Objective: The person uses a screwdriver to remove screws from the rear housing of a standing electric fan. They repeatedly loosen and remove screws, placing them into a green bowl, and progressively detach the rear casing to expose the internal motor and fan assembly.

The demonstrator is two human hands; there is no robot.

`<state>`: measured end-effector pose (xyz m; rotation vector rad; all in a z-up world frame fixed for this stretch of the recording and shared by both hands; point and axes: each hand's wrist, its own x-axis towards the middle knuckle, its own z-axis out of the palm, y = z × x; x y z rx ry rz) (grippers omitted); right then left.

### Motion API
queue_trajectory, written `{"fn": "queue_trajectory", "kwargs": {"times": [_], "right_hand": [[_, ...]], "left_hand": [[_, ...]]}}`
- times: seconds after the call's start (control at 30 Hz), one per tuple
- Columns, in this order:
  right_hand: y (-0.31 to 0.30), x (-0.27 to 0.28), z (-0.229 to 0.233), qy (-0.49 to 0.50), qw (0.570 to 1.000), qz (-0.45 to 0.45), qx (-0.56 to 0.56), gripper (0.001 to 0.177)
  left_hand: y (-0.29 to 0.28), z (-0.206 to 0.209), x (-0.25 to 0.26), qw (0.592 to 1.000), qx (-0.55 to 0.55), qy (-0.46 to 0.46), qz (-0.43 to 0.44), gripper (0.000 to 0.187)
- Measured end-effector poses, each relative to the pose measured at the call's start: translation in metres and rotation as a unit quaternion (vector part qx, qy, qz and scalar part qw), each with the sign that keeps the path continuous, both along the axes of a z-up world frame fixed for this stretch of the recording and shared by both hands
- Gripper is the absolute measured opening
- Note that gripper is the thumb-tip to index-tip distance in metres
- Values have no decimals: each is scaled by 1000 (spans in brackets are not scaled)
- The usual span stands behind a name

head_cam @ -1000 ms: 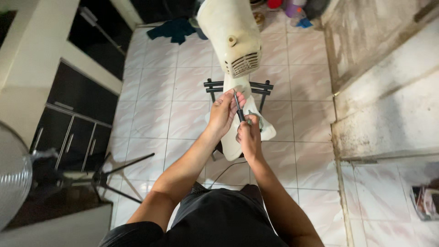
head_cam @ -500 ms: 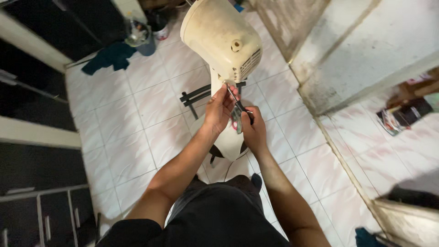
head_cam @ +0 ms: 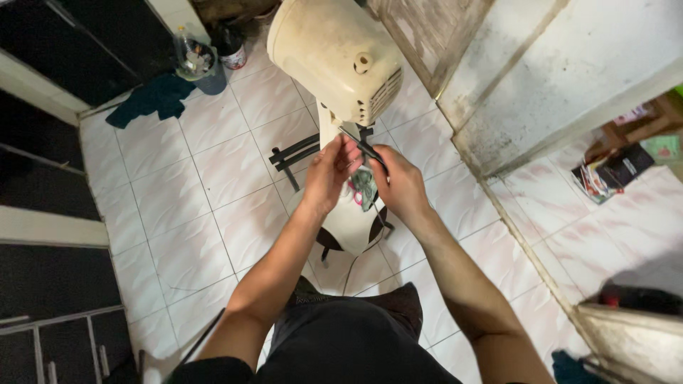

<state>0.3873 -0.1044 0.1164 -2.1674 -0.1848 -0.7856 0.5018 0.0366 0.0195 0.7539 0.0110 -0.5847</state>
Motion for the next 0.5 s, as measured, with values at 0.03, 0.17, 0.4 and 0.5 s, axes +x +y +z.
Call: {"fn": "queue_trajectory", "kwargs": {"times": [0.03, 0.17, 0.4, 0.5], "right_hand": [[-8, 2, 2, -34, 994, -15, -105, 26], [-37, 12, 7, -146, 937, -7, -318, 32], [-31, 18, -15, 139, 972, 81, 169, 23], [-24, 20, -19, 173, 955, 68, 233, 20]], "left_hand": [[5, -8, -1, 995, 60, -61, 42, 24], [15, -24, -3, 909, 243, -265, 212, 24], [19, -2, 21, 821, 324, -448, 141, 66], [25, 2, 32, 843, 273, -453, 98, 64]]}}
